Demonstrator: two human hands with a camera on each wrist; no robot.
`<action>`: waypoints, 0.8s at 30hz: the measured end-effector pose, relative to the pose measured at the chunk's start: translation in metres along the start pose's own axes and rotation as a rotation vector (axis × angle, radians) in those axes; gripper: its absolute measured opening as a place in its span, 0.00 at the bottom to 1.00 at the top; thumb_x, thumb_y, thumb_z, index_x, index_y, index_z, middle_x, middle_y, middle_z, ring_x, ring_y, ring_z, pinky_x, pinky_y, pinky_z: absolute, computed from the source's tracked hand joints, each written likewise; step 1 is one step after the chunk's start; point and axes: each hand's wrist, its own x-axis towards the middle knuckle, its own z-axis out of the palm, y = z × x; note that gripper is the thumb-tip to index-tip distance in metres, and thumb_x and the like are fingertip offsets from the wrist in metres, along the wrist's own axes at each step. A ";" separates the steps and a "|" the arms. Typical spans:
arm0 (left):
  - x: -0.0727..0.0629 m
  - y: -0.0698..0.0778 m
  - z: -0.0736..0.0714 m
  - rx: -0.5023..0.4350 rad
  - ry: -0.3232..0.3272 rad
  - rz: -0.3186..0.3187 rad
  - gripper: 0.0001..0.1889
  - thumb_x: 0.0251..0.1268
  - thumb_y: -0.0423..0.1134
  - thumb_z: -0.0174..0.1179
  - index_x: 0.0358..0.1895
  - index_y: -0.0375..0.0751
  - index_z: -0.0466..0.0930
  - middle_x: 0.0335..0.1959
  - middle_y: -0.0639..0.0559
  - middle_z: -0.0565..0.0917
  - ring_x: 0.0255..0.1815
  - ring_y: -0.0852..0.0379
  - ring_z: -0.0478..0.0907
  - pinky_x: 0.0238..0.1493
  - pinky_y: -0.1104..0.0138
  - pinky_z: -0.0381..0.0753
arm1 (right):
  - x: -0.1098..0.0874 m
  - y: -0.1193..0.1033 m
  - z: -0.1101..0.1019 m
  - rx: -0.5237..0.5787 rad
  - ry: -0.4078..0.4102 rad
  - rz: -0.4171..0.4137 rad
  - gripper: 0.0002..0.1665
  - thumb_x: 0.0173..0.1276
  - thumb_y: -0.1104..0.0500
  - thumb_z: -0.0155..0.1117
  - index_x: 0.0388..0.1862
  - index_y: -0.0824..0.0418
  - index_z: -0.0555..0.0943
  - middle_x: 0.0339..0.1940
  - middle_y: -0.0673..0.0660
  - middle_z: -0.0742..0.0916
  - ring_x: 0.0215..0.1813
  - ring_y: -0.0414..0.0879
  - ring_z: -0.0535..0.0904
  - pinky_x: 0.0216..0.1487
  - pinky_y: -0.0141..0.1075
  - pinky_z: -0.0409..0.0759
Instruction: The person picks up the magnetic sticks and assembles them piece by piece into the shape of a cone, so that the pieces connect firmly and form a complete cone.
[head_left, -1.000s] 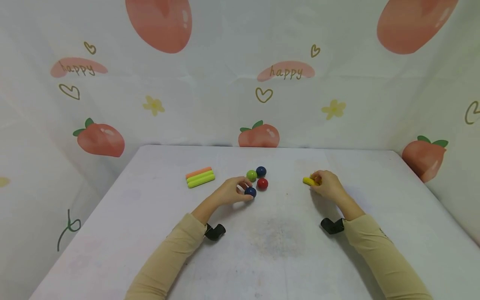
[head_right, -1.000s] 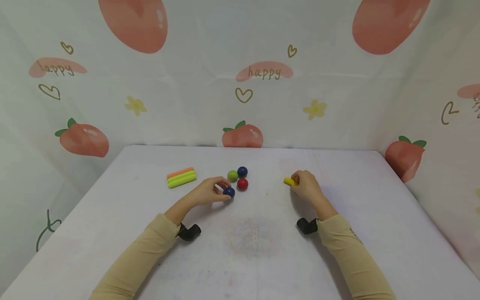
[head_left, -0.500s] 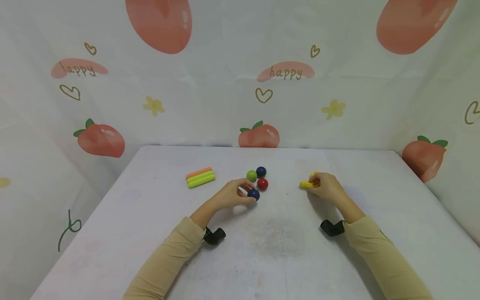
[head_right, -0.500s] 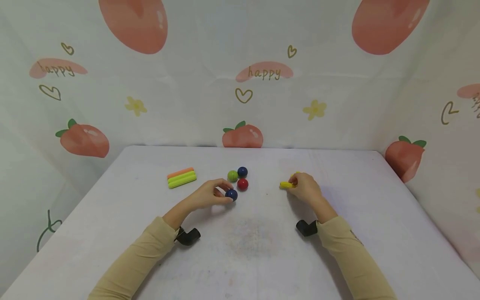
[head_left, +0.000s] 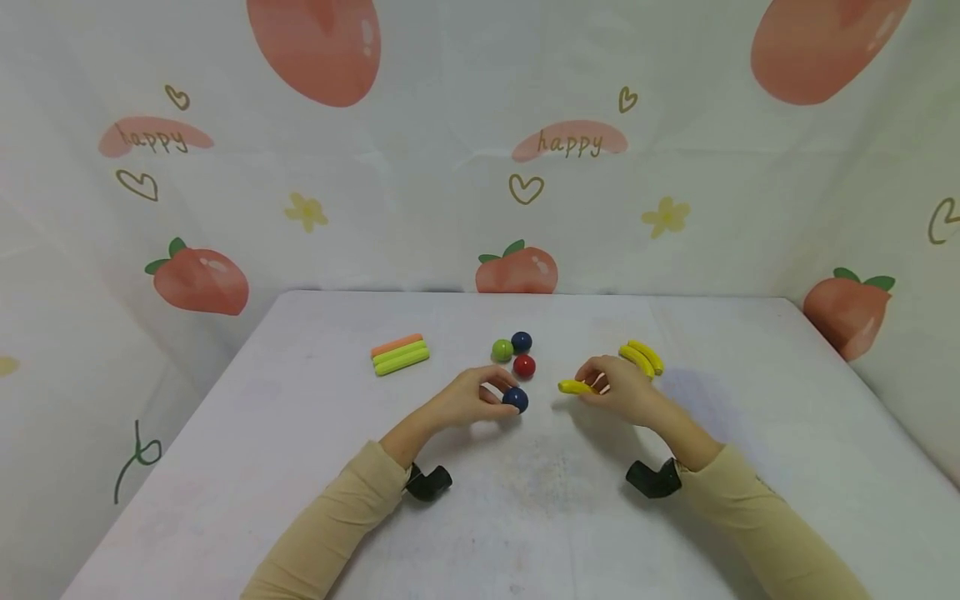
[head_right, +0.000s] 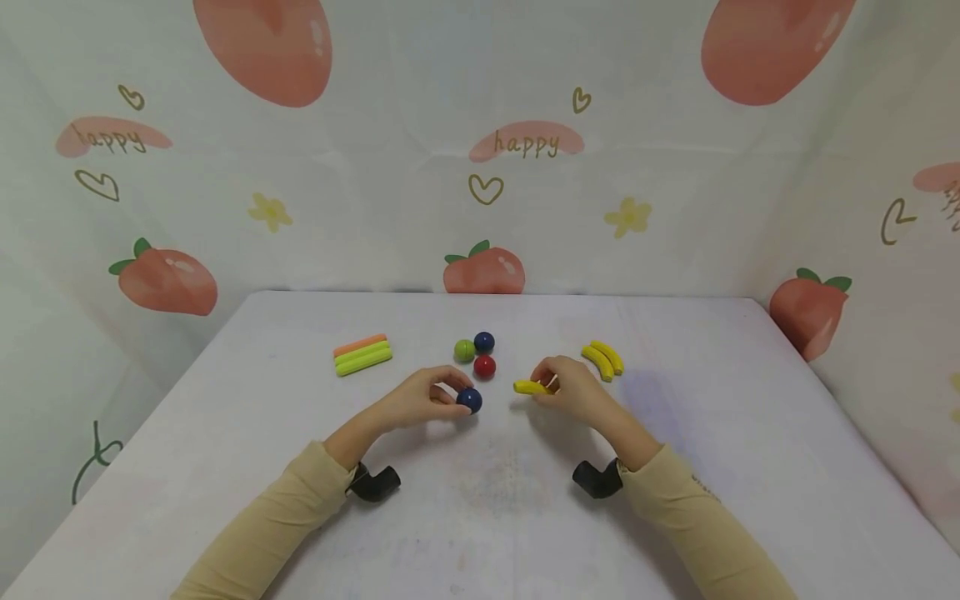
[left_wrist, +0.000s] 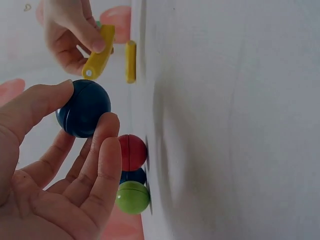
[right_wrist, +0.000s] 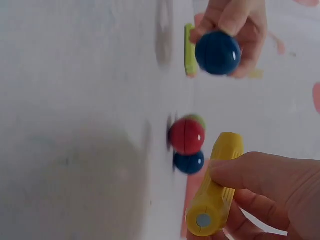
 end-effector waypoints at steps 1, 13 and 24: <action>0.000 0.000 0.001 0.002 -0.005 0.007 0.19 0.56 0.37 0.66 0.50 0.40 0.75 0.48 0.42 0.79 0.35 0.59 0.81 0.39 0.70 0.81 | -0.001 -0.003 0.002 0.005 -0.012 -0.004 0.11 0.57 0.65 0.67 0.38 0.66 0.78 0.35 0.59 0.82 0.36 0.46 0.77 0.39 0.35 0.81; -0.003 0.003 0.008 0.007 -0.056 0.023 0.18 0.57 0.37 0.65 0.50 0.40 0.75 0.47 0.42 0.79 0.35 0.60 0.81 0.40 0.70 0.82 | -0.007 -0.017 0.017 0.064 -0.078 -0.093 0.10 0.58 0.64 0.66 0.38 0.63 0.77 0.34 0.55 0.84 0.36 0.42 0.76 0.35 0.28 0.78; -0.005 0.004 0.012 0.017 -0.081 0.052 0.17 0.57 0.35 0.64 0.49 0.38 0.74 0.46 0.40 0.79 0.32 0.62 0.80 0.39 0.73 0.81 | -0.007 -0.021 0.024 0.078 -0.130 -0.088 0.11 0.57 0.65 0.67 0.38 0.63 0.75 0.31 0.55 0.82 0.33 0.41 0.74 0.33 0.27 0.77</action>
